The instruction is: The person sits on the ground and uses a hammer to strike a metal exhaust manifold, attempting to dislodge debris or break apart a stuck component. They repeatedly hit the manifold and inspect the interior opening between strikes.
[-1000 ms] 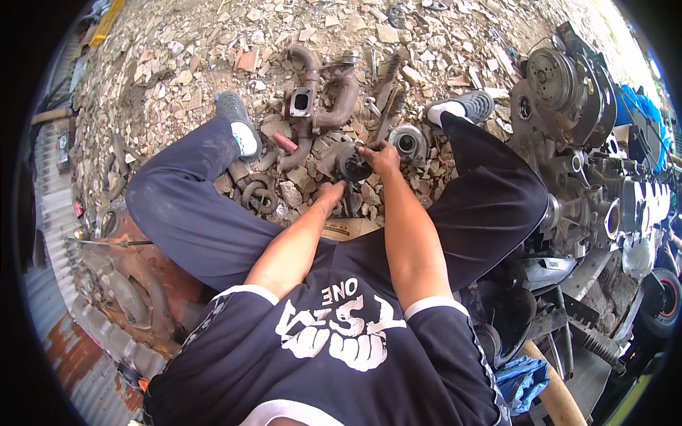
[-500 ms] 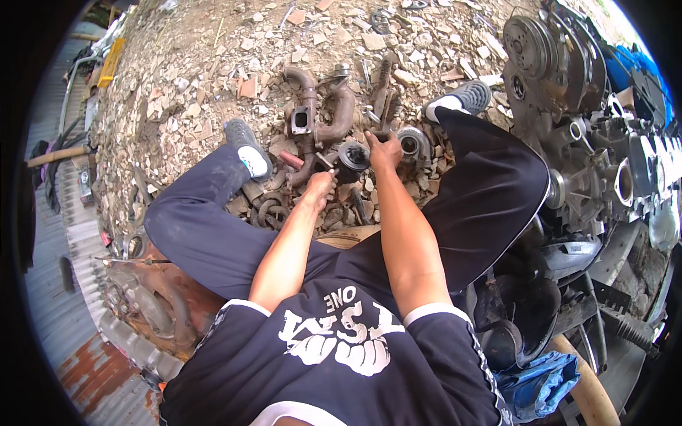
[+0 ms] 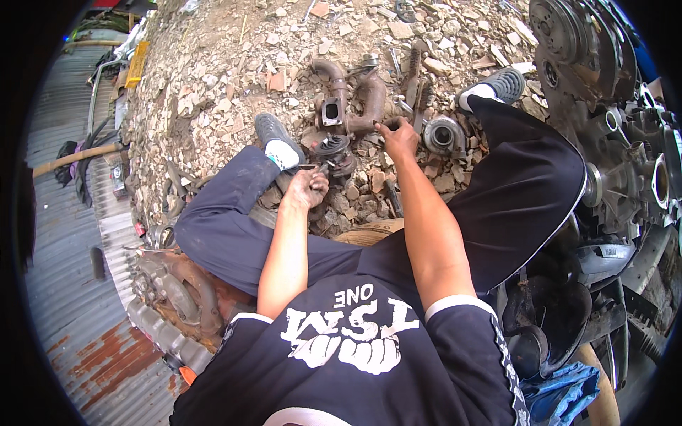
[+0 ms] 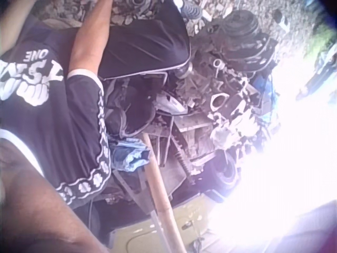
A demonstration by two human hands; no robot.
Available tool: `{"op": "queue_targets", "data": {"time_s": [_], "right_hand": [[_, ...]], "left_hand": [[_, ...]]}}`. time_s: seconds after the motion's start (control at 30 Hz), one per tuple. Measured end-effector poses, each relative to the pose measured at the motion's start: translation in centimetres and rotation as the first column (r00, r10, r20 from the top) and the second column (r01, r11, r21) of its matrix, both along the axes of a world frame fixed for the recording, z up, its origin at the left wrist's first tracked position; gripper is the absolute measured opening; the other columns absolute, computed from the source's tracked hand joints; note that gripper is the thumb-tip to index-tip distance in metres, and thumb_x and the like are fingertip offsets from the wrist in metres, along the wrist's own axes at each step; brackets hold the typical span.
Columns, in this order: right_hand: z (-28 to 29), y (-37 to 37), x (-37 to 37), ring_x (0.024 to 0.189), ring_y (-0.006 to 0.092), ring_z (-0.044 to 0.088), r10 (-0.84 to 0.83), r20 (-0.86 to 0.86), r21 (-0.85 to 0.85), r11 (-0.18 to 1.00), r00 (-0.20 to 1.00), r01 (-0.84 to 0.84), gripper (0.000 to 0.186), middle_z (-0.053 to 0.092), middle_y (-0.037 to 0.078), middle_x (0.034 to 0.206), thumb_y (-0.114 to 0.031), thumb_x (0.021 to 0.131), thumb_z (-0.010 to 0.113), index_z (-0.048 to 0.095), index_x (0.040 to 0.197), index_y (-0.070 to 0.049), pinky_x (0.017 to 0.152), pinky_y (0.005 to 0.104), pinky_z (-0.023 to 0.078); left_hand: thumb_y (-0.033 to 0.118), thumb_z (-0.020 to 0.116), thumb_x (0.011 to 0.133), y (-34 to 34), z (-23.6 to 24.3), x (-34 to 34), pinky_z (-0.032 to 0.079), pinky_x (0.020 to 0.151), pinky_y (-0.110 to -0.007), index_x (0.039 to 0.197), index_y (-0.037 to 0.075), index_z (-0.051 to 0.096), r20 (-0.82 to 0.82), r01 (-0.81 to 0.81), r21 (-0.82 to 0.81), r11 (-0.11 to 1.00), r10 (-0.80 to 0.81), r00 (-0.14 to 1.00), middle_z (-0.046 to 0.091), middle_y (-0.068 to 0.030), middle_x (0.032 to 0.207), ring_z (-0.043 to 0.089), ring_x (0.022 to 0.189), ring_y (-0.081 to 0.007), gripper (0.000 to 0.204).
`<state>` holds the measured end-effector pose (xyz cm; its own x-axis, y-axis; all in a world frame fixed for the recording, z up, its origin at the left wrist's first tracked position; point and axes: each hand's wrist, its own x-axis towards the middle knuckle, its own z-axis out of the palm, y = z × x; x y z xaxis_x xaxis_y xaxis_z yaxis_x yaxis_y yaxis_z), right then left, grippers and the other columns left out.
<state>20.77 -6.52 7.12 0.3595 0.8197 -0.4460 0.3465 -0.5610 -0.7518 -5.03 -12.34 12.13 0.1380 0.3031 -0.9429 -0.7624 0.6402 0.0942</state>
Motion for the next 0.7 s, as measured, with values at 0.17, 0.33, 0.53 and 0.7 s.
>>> {"op": "queue_targets", "data": {"time_s": [0.17,0.33,0.53,0.7], "right_hand": [[0.3,-0.9,-0.5,0.079,0.0194,0.067,0.031,0.029,0.001,1.0,0.999,-0.031,0.037,0.075,0.006,0.088,-0.036,0.08,0.085,0.073,0.098,-0.006,0.077,0.0356,0.052],[-0.4,-0.8,-0.2,0.081,0.0228,0.068,0.036,0.044,0.029,0.999,0.998,-0.037,0.041,0.075,0.01,0.089,-0.04,0.081,0.083,0.072,0.099,-0.004,0.077,0.0377,0.051],[0.3,-0.4,-0.8,0.091,0.0315,0.072,0.085,0.032,0.027,0.996,0.996,-0.086,0.045,0.076,0.016,0.095,-0.042,0.08,0.083,0.073,0.102,-0.004,0.084,0.0417,0.053],[0.4,0.4,-0.8,0.111,0.0439,0.065,0.05,0.02,-0.013,0.999,0.999,-0.049,0.062,0.07,0.028,0.113,-0.045,0.079,0.083,0.067,0.117,0.002,0.095,0.0473,0.051]], "left_hand": [[0.003,0.042,0.1,2.8,-4.0,-2.0,0.039,0.045,-0.02,0.088,0.001,0.046,-0.12,0.276,0.083,0.958,-0.265,0.957,0.047,-0.0015,0.072,0.045,0.054,-0.0086,0.013],[0.008,0.042,0.102,1.2,-4.5,-3.5,0.034,0.04,-0.016,0.094,-0.001,0.051,0.007,0.338,0.046,0.94,-0.339,0.941,0.046,0.0018,0.069,0.041,0.048,-0.0045,0.015],[0.015,0.045,0.105,-1.5,2.7,1.1,0.029,0.039,-0.018,0.095,0.005,0.053,-0.183,0.263,0.012,0.965,-0.257,0.949,0.04,0.0076,0.063,0.034,0.046,-0.0021,0.016],[0.013,0.049,0.104,-1.3,6.7,2.6,0.027,0.04,-0.019,0.098,0.008,0.054,-0.228,0.327,0.103,0.939,-0.298,0.927,0.041,0.0073,0.066,0.033,0.047,-0.0028,0.009]]}}
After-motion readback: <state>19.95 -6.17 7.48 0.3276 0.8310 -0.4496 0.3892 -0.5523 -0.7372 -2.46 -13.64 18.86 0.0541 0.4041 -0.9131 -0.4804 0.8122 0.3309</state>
